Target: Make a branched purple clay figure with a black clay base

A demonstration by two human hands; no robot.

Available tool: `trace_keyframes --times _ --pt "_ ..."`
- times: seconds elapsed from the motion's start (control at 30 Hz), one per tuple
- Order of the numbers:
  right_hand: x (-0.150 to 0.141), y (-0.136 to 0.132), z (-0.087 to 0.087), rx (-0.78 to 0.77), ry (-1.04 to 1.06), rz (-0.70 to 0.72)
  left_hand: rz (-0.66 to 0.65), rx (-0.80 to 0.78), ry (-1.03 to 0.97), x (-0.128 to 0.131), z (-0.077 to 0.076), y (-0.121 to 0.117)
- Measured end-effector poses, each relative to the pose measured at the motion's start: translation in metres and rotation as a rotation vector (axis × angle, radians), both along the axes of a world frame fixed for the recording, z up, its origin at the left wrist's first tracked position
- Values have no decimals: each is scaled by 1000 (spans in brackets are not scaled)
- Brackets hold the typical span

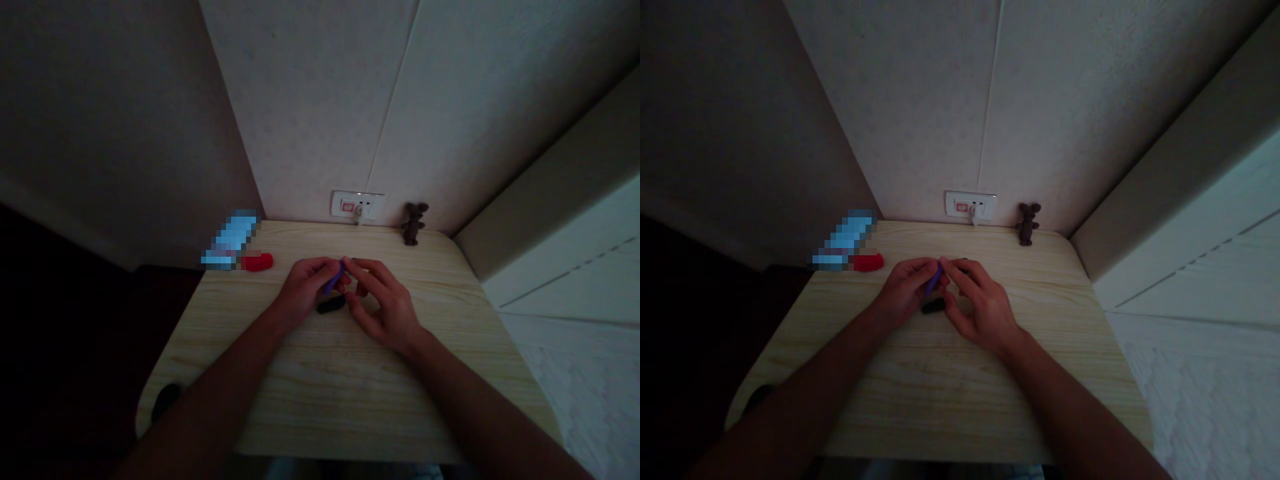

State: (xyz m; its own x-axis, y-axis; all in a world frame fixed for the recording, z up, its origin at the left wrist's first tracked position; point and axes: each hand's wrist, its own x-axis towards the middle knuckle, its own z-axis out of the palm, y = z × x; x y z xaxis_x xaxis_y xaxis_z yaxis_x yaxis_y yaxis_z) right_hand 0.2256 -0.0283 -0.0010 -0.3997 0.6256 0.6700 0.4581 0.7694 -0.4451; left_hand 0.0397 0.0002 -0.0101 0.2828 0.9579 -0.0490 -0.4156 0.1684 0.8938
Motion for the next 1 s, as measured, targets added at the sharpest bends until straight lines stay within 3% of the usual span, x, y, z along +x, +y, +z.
trace_keyframes --times 0.57,0.73,1.0 --pt "3 1 6 -109 112 32 -41 121 150 -1 -6 -1" --pt "1 0 3 -134 148 61 -42 115 104 0 -7 1" --pt "-1 -1 -3 -93 -81 7 9 45 0 0 0 0"
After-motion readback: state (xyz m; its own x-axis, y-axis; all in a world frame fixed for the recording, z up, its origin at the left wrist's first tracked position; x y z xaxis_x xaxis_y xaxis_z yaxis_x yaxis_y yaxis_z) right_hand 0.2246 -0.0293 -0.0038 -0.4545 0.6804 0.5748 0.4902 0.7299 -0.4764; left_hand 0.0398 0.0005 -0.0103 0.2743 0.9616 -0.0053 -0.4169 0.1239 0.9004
